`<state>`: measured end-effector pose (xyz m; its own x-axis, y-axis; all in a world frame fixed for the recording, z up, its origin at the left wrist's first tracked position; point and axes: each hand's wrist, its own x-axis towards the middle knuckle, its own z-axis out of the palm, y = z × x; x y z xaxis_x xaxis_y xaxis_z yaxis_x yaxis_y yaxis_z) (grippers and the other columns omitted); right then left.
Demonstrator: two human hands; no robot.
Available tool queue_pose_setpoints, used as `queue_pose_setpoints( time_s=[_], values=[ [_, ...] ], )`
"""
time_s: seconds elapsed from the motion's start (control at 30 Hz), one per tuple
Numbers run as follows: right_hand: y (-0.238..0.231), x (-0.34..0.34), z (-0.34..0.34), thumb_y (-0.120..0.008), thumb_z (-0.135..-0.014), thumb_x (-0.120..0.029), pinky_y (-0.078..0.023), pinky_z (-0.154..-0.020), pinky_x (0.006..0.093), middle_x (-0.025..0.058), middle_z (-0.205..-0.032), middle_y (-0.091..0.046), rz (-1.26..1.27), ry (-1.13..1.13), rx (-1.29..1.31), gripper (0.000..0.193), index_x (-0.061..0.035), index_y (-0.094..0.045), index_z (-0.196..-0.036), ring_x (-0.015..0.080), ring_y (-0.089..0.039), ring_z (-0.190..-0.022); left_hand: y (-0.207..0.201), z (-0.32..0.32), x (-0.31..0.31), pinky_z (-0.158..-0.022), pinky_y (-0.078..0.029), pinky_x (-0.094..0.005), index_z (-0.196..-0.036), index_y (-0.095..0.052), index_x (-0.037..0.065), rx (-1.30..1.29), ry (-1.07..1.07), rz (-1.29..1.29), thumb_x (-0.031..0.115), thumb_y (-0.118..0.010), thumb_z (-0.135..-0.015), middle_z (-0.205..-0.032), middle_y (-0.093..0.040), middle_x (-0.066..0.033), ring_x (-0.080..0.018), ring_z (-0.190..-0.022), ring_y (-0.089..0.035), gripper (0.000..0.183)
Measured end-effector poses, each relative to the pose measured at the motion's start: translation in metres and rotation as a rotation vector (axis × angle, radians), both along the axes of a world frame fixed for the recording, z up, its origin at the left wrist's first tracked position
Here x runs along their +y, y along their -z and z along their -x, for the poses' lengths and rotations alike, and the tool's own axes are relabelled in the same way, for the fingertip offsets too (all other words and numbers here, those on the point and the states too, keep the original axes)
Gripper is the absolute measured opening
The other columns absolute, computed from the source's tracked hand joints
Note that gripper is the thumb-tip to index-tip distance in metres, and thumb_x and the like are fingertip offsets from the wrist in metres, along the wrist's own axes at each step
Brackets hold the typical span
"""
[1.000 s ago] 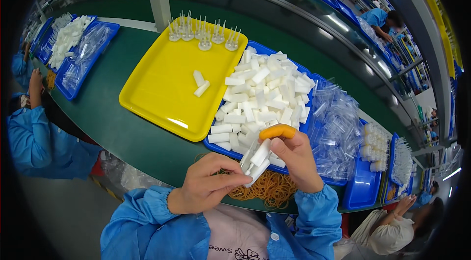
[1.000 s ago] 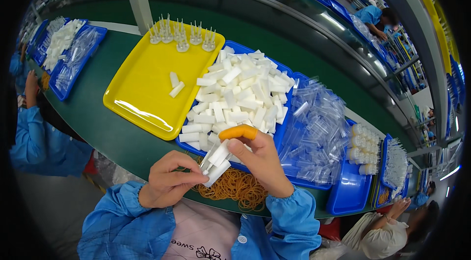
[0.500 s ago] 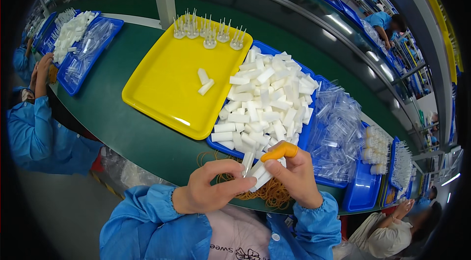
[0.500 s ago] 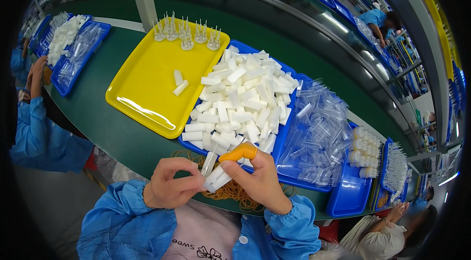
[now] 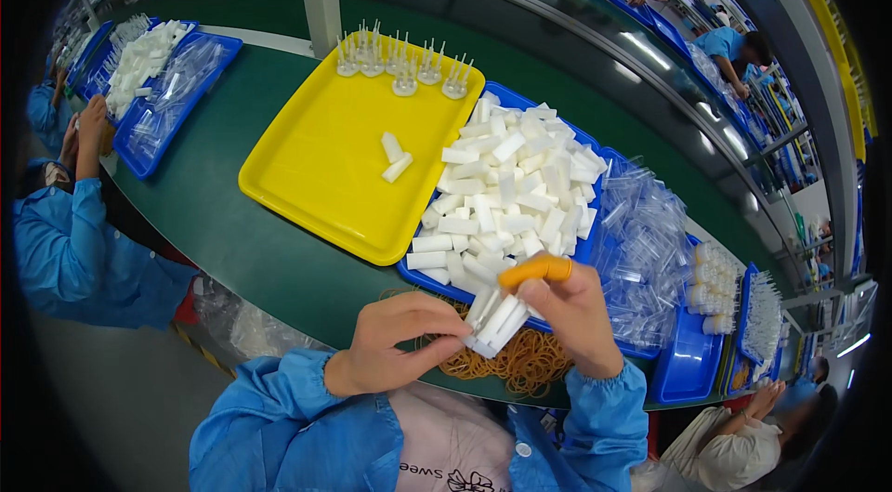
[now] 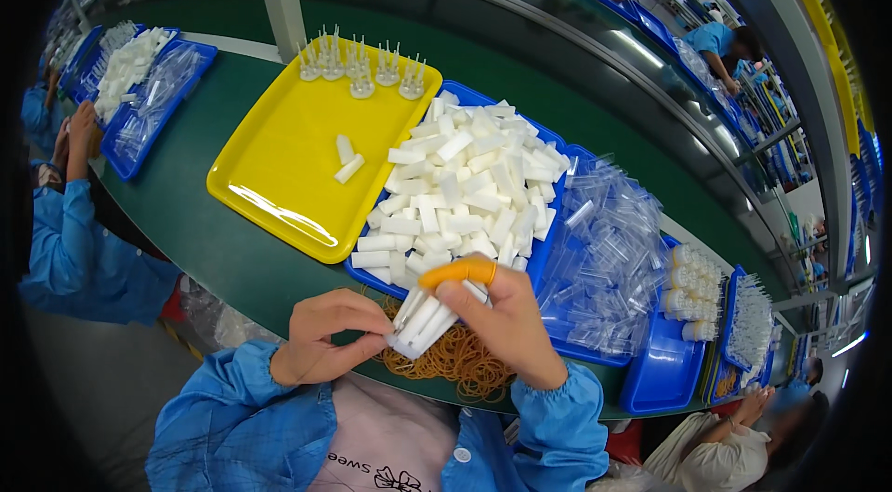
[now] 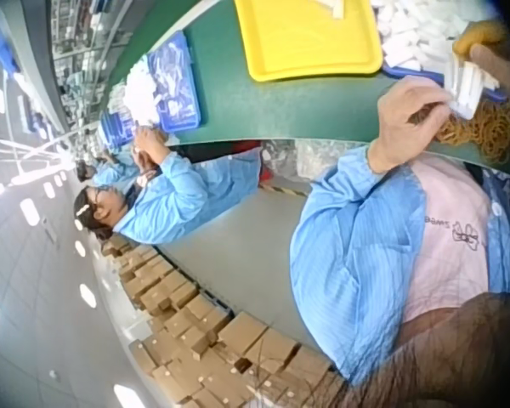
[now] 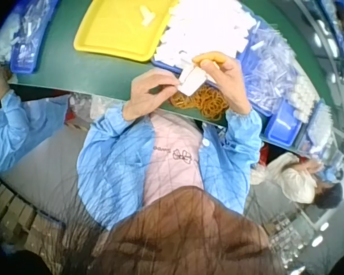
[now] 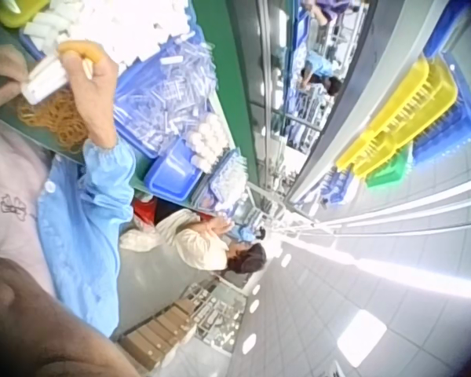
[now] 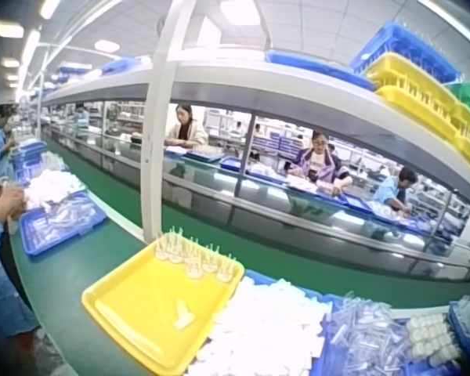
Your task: The person assembles small white plastic components by inserting them into clear plastic sleeves. They use a pair of orange-handled scissors to cut a rubber band and secure the assembled parts together. The finished units are placed into a yellow tray on the assembly line.
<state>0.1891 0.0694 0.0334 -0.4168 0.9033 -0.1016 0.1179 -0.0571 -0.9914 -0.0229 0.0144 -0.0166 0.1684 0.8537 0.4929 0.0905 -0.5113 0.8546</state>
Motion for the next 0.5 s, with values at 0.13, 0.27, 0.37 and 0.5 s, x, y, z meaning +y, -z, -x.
queue_pose_setpoints(
  time_s=[0.13,0.27,0.37,0.5],
  values=[
    [0.018,0.038,0.011,-0.062,-0.082,-0.007,-0.045,-0.068,0.0263,0.0077,-0.084,-0.061,-0.572,0.14,-0.331,0.017,-0.0013,-0.066,-0.097,0.0159,-0.057,-0.074,0.0,-0.001,0.0,-0.063,-0.05,-0.0265,-0.089,-0.069,0.003,0.007,-0.064,0.009,-0.003,-0.072,-0.067,-0.084,-0.065,-0.0092,-0.0187,-0.072,-0.062,0.023],
    [0.034,0.05,0.026,-0.067,-0.076,-0.018,-0.04,-0.077,0.0372,0.0077,-0.088,-0.061,-0.92,0.065,-0.864,0.03,-0.0064,-0.067,-0.103,0.0236,-0.054,-0.085,0.001,-0.002,0.001,-0.065,-0.05,-0.0264,-0.088,-0.069,0.004,0.05,-0.104,0.023,-0.003,-0.071,-0.066,-0.083,-0.064,-0.0085,-0.0182,-0.073,-0.062,0.023],
    [0.048,0.052,0.033,-0.066,-0.075,-0.019,-0.038,-0.079,0.0401,0.0081,-0.09,-0.061,-0.986,0.041,-0.948,0.031,-0.0082,-0.067,-0.103,0.0257,-0.053,-0.087,0.003,0.002,-0.001,-0.066,-0.05,-0.0267,-0.087,-0.069,0.004,0.083,-0.145,0.031,-0.004,-0.07,-0.065,-0.082,-0.063,-0.0082,-0.0182,-0.074,-0.062,0.023],
    [0.043,0.051,0.021,-0.064,-0.081,-0.018,-0.041,-0.074,0.034,0.0057,-0.084,-0.062,-0.943,0.111,-0.803,0.023,-0.006,-0.067,-0.101,0.0204,-0.055,-0.076,0.004,0.007,-0.002,-0.066,-0.049,-0.0269,-0.086,-0.07,0.004,0.075,-0.168,0.033,-0.004,-0.07,-0.065,-0.082,-0.063,-0.0082,-0.0182,-0.074,-0.061,0.023]
  ],
)
